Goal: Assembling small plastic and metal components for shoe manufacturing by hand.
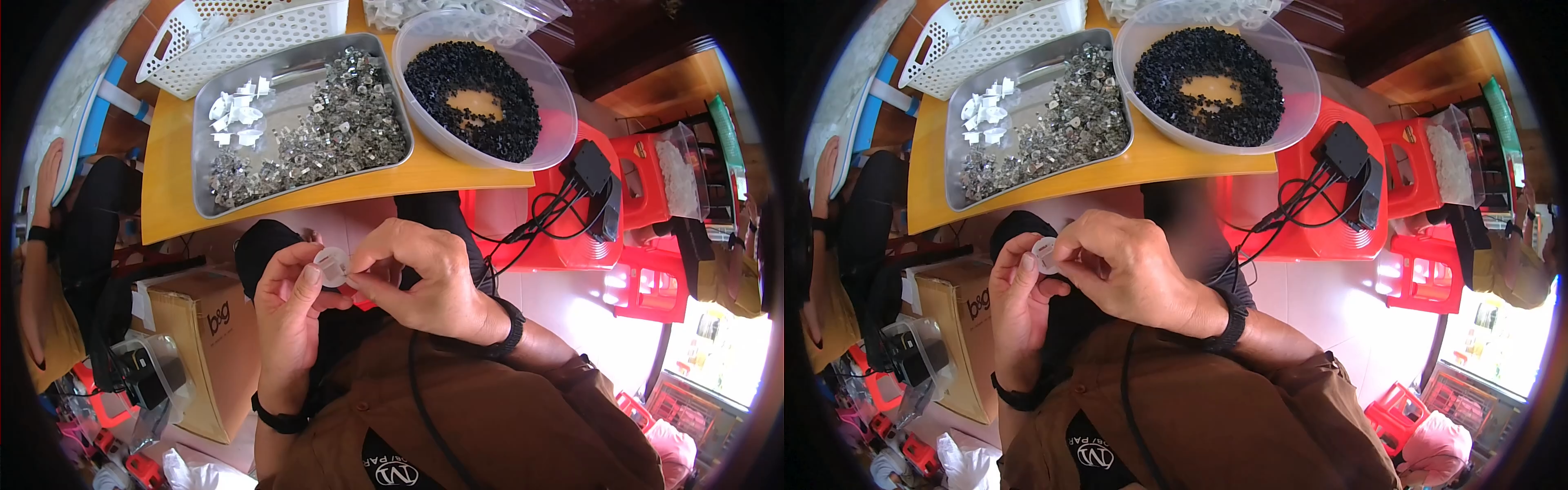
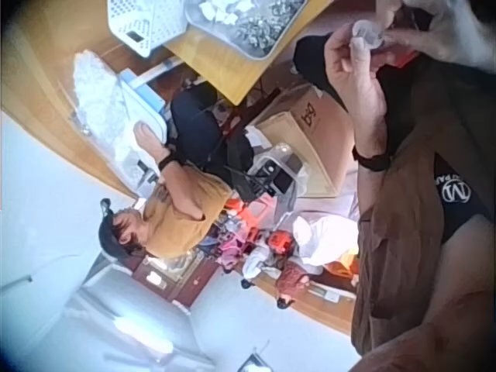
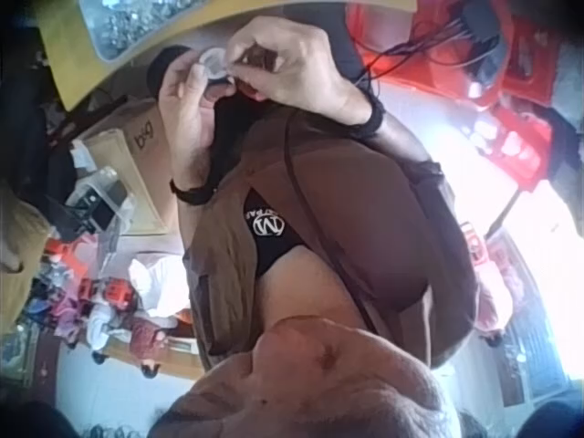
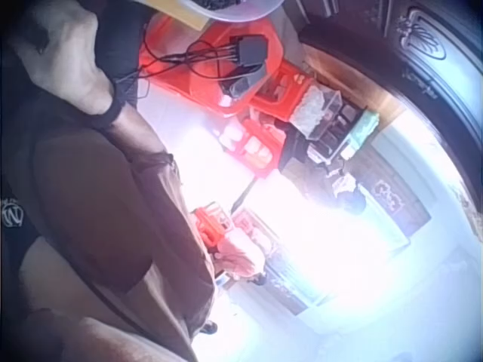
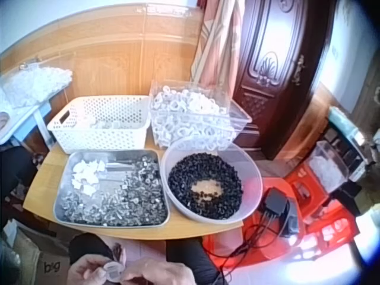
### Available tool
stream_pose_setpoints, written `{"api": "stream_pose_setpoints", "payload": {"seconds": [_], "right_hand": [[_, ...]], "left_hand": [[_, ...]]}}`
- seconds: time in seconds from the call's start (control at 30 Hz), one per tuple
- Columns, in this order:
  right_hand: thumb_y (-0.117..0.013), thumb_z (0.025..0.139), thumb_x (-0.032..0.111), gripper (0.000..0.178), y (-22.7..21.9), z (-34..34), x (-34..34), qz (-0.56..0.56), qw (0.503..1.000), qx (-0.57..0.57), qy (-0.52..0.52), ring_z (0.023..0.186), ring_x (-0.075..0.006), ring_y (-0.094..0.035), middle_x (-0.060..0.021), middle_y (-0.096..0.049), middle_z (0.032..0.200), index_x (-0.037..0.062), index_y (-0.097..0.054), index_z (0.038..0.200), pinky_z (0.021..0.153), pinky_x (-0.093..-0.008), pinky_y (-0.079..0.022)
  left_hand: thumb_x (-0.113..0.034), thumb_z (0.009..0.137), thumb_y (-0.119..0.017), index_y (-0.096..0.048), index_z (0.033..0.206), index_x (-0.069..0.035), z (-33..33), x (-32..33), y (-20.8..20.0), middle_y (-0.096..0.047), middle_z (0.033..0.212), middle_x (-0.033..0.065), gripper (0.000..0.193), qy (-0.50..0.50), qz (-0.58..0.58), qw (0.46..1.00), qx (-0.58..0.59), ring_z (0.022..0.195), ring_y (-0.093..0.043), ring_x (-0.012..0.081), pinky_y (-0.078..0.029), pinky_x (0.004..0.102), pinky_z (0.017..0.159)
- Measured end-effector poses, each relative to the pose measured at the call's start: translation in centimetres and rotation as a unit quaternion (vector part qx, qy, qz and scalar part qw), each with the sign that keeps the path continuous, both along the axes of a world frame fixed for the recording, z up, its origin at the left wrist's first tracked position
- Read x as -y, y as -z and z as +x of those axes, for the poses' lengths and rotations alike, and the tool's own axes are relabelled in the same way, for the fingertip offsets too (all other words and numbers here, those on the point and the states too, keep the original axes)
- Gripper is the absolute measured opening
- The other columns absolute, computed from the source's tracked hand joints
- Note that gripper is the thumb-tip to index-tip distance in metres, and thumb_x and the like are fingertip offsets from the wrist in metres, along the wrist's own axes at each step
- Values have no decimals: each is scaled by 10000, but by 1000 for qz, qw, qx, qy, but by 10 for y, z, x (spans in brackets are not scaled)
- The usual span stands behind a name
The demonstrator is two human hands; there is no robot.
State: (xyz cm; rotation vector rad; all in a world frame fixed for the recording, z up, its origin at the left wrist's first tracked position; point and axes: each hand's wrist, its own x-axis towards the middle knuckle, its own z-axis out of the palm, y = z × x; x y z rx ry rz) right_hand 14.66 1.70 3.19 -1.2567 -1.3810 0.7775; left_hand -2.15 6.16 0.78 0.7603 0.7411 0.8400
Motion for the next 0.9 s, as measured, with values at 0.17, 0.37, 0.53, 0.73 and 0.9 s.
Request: {"api": "stream_pose_setpoints", "payload": {"seconds": [0.17, 0.37, 0.53, 0.73, 0.9], "right_hand": [[-701, 696, -42, 188, 1, -2, -2, 27, 998, 39, 35, 597, -202, -614, -78, -608, 774, 42, -584, 816, 501, -299, -485], [-663, 702, -2, 131, -1, -6, -2, 63, 992, 103, 26, 621, -273, -604, -79, -592, 730, 57, -574, 778, 520, -346, -484], [-650, 696, 13, 121, -8, -3, -2, 4, 994, 107, 26, 642, -283, -604, -73, -588, 723, 66, -573, 773, 524, -360, -477], [-653, 688, 14, 127, -14, 1, -1, -17, 992, 122, 5, 664, -294, -604, -81, -586, 726, 65, -566, 765, 533, -373, -475], [-664, 687, 19, 134, -14, 1, -1, -7, 992, 122, 5, 665, -299, -601, -87, -586, 729, 65, -564, 764, 536, -378, -473]], "left_hand": [[-128, 914, -593, -560, 1090, -2, 2, 1, 1, -639, 1022, 107, 218, 11, -1, 1000, 7, 858, -653, 160, -596, 278, 653], [-109, 922, -579, -568, 1076, 0, 3, 3, 2, -646, 1014, 108, 189, 1, 6, 1000, 9, 850, -654, 158, -592, 276, 659], [-97, 922, -573, -578, 1086, 12, 3, 2, 1, -642, 1046, 122, 197, 8, 13, 1000, 2, 875, -653, 169, -592, 284, 681], [-68, 913, -572, -577, 1107, 27, 1, 2, 1, -620, 1110, 146, 215, 33, 36, 999, 5, 942, -645, 202, -593, 311, 730], [-50, 895, -596, -577, 1101, 30, 2, 2, 3, -618, 1114, 145, 221, 22, 35, 999, 11, 944, -645, 210, -597, 323, 729]]}}
